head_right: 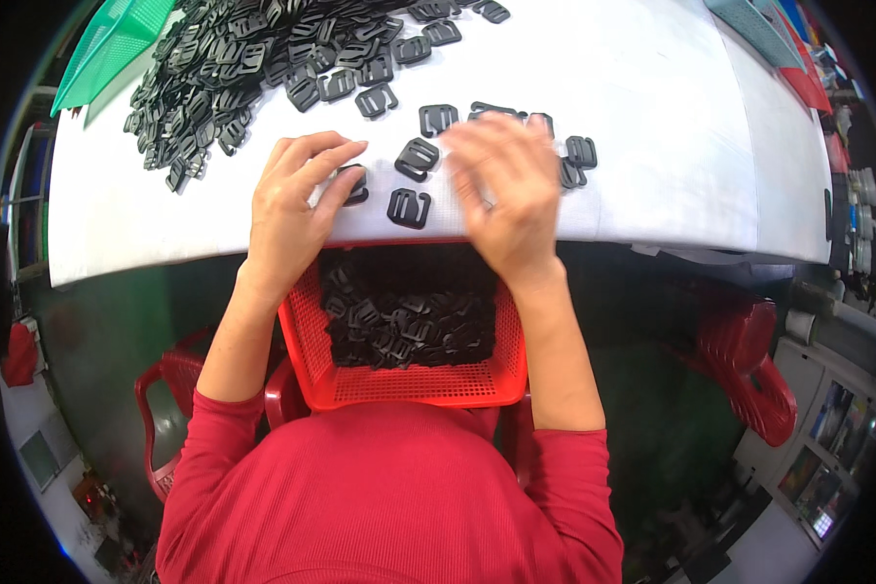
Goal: The person sorts small black plastic buckles on a white table, picking them up and placing them into a red basket. They repeatedly gather the buckles from the table surface and transfer them into the basket.
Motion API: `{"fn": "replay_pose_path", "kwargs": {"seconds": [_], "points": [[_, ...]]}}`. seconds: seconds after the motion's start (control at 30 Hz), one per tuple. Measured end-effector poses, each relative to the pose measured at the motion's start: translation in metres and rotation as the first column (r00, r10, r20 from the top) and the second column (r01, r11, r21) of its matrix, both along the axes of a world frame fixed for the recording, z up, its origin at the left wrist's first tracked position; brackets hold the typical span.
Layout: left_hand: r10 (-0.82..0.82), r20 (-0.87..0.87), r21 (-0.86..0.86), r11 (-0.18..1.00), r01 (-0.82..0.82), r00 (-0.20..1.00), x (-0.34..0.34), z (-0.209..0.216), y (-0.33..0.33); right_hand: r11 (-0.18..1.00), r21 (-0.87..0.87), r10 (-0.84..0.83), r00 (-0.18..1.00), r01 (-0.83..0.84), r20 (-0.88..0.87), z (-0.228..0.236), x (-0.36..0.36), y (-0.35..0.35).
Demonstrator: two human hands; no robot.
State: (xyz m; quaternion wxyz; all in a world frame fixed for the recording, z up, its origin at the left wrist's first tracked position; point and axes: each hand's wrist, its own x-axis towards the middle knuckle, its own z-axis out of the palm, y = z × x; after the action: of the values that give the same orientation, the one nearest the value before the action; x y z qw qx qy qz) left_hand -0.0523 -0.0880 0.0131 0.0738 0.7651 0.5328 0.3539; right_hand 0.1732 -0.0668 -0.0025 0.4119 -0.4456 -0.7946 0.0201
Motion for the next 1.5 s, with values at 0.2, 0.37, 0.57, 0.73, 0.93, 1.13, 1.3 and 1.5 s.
{"fn": "replay_pose_path", "kwargs": {"seconds": [0.2, 0.37, 0.57, 0.73, 0.93, 1.13, 1.3, 1.5], "points": [[-0.162, -0.014, 0.041, 0.986, 0.162, 0.987, 0.046, -0.002, 0.029, 0.982, -0.073, -0.156, 0.961, 0.177, 0.228, 0.010, 0.034, 0.016], [-0.121, -0.237, 0.061, 0.988, 0.139, 0.964, 0.073, -0.013, 0.053, 0.988, -0.049, -0.128, 0.961, 0.144, 0.244, 0.011, 0.036, 0.038], [-0.214, -0.239, 0.050, 0.971, 0.232, 0.947, 0.082, -0.008, 0.061, 0.934, -0.333, -0.103, 0.990, 0.130, 0.098, 0.022, 0.065, 0.050], [-0.187, -0.005, -0.207, 0.961, 0.182, 0.982, 0.079, -0.004, 0.076, 0.934, -0.346, -0.017, 0.981, 0.085, 0.194, 0.021, 0.070, 0.050], [-0.189, -0.115, -0.002, 0.982, 0.190, 0.975, 0.086, 0.002, 0.064, 0.948, -0.306, -0.077, 0.996, 0.085, 0.037, 0.016, 0.082, 0.070], [-0.358, -0.200, 0.016, 0.929, 0.369, 0.912, 0.107, -0.009, 0.048, 0.933, -0.355, -0.066, 0.998, 0.063, 0.002, 0.027, 0.102, 0.040], [-0.390, -0.379, -0.116, 0.920, 0.375, 0.839, 0.099, 0.004, 0.044, 0.909, -0.393, -0.120, 0.990, 0.140, 0.077, 0.013, 0.131, 0.024], [-0.408, -0.267, -0.136, 0.913, 0.385, 0.873, 0.087, 0.009, 0.024, 0.928, -0.350, -0.120, 0.992, 0.126, 0.038, 0.020, 0.118, 0.012]]}}
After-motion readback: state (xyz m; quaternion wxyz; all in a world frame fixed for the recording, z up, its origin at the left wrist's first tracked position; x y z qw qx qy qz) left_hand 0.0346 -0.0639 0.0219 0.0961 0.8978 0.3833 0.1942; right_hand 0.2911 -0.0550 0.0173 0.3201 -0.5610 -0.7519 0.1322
